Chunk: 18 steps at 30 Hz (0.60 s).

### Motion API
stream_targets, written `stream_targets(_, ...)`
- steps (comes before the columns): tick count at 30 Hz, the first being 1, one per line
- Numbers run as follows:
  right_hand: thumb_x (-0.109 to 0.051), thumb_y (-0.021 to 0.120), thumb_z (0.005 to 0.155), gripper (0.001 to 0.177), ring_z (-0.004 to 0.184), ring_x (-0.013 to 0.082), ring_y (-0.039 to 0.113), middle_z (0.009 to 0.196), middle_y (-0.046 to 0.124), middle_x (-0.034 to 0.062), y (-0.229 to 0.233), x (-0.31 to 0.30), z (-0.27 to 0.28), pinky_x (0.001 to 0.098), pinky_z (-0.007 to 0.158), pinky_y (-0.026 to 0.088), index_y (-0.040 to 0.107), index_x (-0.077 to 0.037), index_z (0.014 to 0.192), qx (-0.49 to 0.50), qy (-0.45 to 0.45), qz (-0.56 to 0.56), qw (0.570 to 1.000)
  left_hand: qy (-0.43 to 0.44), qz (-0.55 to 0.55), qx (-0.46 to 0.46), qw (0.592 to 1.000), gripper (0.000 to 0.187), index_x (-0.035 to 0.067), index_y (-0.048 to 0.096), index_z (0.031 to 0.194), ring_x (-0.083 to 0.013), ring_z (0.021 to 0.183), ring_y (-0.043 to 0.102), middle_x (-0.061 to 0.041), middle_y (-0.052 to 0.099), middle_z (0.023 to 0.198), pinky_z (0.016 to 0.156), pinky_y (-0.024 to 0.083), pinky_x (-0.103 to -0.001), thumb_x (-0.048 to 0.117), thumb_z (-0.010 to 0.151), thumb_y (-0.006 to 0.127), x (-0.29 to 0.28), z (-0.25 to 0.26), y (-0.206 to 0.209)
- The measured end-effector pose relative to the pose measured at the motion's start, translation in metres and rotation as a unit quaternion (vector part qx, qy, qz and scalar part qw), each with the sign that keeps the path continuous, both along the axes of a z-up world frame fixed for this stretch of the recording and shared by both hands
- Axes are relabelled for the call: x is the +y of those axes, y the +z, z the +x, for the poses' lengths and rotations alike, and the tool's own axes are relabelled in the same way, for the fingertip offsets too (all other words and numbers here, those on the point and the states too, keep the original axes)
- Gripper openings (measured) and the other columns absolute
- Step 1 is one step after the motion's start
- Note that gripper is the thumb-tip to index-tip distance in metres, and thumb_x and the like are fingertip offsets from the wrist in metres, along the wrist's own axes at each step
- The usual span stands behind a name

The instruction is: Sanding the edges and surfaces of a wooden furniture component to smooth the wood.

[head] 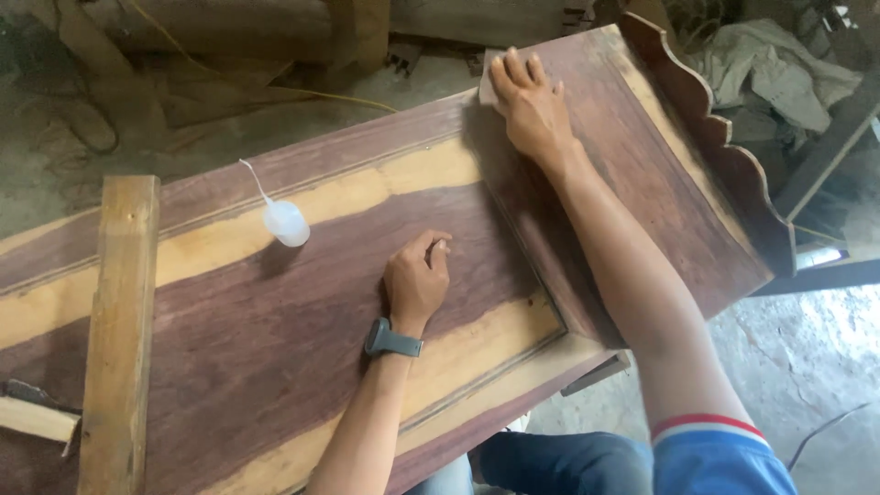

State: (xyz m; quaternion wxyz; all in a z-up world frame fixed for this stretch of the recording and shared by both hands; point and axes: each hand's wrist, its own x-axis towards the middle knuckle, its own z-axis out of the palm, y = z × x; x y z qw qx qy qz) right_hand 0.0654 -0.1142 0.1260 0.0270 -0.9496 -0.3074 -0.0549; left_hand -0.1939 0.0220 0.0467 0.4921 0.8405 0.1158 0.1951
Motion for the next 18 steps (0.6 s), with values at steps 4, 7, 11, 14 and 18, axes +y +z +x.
stream_targets(4,-0.010,0.064,0.101,0.053,0.144,0.0477,0.033,0.159,0.045,0.0168,0.000,-0.051,-0.078,0.0825,0.092,0.043,0.051,-0.006,0.153,-0.062,0.039,-0.010,0.997,-0.022,0.008,-0.005,1.000,0.016,0.017,0.076,0.096,-0.0372,0.079,0.074,-0.009,0.076,0.078,0.072,0.058,-0.049,0.014,0.093,0.061,0.003,-0.001,0.003)
stream_targets(7,-0.012,0.068,0.095,0.063,0.144,0.0497,0.036,0.157,0.048,0.0171,-0.002,-0.100,-0.132,0.0830,0.094,0.040,0.048,-0.010,0.154,-0.048,0.030,0.006,0.998,-0.017,-0.004,0.003,1.000,0.016,0.019,0.076,0.097,-0.0364,0.082,0.074,-0.006,0.076,0.079,0.075,0.058,-0.048,0.016,0.094,0.060,0.001,-0.001,0.003)
stream_targets(11,-0.011,0.068,0.090,0.068,0.143,0.0512,0.039,0.159,0.047,0.0191,-0.006,-0.139,-0.188,0.0781,0.097,0.043,0.049,-0.011,0.155,-0.053,0.006,-0.024,0.998,-0.007,-0.001,0.011,1.000,0.015,0.019,0.076,0.095,-0.0369,0.082,0.074,-0.006,0.077,0.080,0.074,0.058,-0.049,0.018,0.094,0.060,-0.003,-0.006,0.007)
stream_targets(14,-0.014,0.068,0.092,0.064,0.144,0.0516,0.037,0.158,0.047,0.0204,-0.005,-0.126,-0.171,0.0780,0.098,0.040,0.052,-0.011,0.154,-0.077,0.014,-0.031,0.996,-0.004,0.016,0.013,1.000,0.014,0.020,0.076,0.095,-0.0355,0.082,0.074,-0.004,0.077,0.080,0.074,0.059,-0.048,0.019,0.094,0.061,-0.005,-0.003,0.007)
stream_targets(18,0.007,0.042,0.094,0.076,0.155,0.0445,0.007,0.171,0.018,0.0073,0.006,-0.066,-0.090,0.0926,0.098,0.008,0.025,-0.024,0.162,0.071,-0.031,-0.004,0.997,-0.013,0.013,-0.029,0.999,0.018,0.016,0.076,0.096,-0.0325,0.078,0.073,-0.004,0.079,0.089,0.059,0.054,-0.045,0.014,0.094,0.058,-0.002,0.002,0.000)
